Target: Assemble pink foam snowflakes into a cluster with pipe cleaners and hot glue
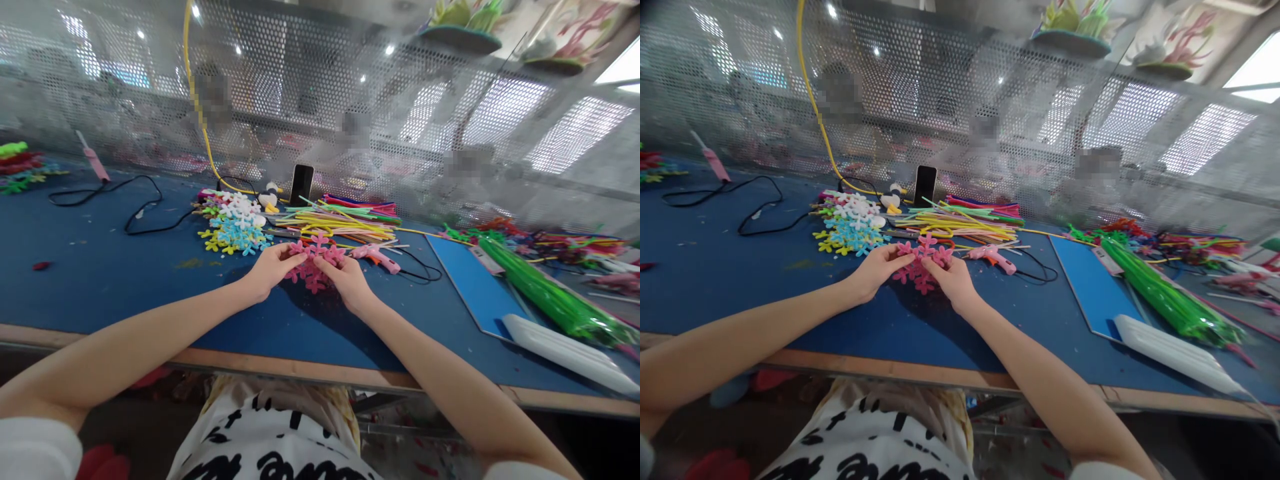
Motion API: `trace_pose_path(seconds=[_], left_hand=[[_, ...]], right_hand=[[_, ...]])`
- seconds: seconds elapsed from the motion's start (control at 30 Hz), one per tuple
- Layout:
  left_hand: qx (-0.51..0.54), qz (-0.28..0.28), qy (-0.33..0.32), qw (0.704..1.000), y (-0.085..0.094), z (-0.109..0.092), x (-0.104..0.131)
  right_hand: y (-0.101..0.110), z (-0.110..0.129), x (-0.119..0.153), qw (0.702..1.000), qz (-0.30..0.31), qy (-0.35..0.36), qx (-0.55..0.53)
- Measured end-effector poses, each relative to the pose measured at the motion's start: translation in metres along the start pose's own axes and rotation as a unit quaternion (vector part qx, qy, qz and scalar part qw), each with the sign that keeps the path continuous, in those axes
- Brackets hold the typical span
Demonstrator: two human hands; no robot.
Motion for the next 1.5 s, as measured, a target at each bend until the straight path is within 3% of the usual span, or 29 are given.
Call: trace_pose_path(seconds=[0.17, 0.67, 0.9, 1.07, 1.27, 1.5], left_hand=[[0.044, 0.005, 0.044, 0.998, -0.001, 0.007, 0.0], [-0.02, -0.016, 0.072, 0.997, 0.002, 0.013, 0.003], [0.065, -0.021, 0.035, 0.997, -0.001, 0.006, 0.003], [0.03, 0.013, 0.039, 0.999, -0.004, 0.006, 0.002], [0.054, -0.009, 0.019, 0.998, 0.002, 0.007, -0.001], [-0.005, 0.008, -0.023, 1.0, -0.002, -0.001, -0.001]], right_hand=[[-0.006, -0.007, 0.0, 0.994, 0.03, -0.049, -0.088], [0.002, -0.004, -0.002, 0.998, -0.001, -0.006, 0.059], [0.0, -0.004, 0.001, 0.999, -0.004, -0.022, 0.04], [0.005, -0.004, 0.001, 0.997, -0.025, -0.004, 0.066], [0.004, -0.002, -0.002, 0.998, -0.015, 0.022, 0.06], [-0.004, 0.006, 0.0, 0.999, 0.017, 0.023, -0.036]])
Point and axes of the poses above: each hand's wrist, its own x-axis away from the middle knuckle, its own y-axis out of the back of the hand, z = x × y, the point moved 8 cm from there along -x, towards the middle knuckle, and after that the axes turned 14 degrees about x, right-handed, at the moved point
